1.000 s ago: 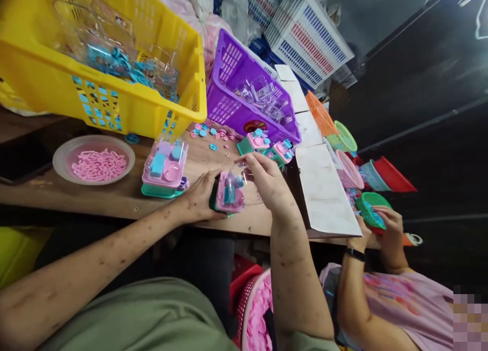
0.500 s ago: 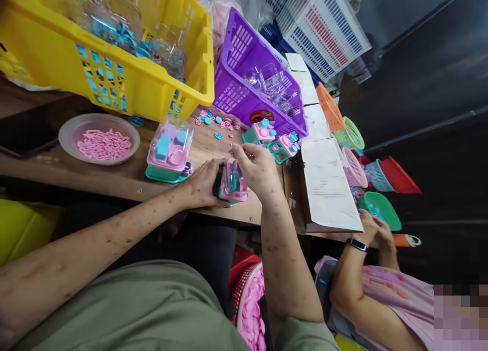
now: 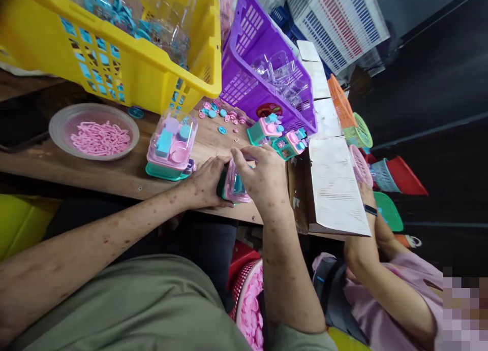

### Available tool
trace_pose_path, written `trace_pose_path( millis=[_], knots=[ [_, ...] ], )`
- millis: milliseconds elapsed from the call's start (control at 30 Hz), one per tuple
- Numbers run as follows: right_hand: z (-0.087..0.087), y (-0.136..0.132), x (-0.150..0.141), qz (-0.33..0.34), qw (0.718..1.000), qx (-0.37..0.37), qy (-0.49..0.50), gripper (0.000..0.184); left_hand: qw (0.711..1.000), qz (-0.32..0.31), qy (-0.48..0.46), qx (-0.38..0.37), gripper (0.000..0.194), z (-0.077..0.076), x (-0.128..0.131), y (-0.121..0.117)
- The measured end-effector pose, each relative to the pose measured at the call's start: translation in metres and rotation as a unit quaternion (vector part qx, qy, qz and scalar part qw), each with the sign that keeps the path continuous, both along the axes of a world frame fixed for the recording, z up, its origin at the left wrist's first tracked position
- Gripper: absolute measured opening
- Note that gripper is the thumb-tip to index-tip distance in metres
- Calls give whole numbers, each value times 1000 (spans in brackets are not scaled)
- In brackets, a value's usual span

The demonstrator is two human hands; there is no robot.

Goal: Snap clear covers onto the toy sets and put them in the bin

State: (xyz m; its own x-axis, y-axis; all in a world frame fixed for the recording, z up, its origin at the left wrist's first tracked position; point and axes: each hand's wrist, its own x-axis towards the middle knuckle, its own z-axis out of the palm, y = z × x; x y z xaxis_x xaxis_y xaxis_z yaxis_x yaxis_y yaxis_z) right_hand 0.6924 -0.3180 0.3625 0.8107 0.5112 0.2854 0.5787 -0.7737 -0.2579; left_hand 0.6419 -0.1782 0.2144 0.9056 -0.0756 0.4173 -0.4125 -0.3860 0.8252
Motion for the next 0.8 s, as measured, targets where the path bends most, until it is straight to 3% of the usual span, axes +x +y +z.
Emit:
trace_pose_path(
  millis=[267, 500, 800],
  knots=[
    [3, 4, 4, 9, 998, -55, 2, 71, 1000, 2, 21, 9, 117, 6, -2, 0],
    [-1, -4, 6, -21, 999, -42, -10, 72, 1000, 4, 25, 4, 119, 3, -1, -3],
    [5, 0, 5, 24, 996, -80, -19, 71, 999, -3, 40, 25, 119, 9, -2, -1]
  ],
)
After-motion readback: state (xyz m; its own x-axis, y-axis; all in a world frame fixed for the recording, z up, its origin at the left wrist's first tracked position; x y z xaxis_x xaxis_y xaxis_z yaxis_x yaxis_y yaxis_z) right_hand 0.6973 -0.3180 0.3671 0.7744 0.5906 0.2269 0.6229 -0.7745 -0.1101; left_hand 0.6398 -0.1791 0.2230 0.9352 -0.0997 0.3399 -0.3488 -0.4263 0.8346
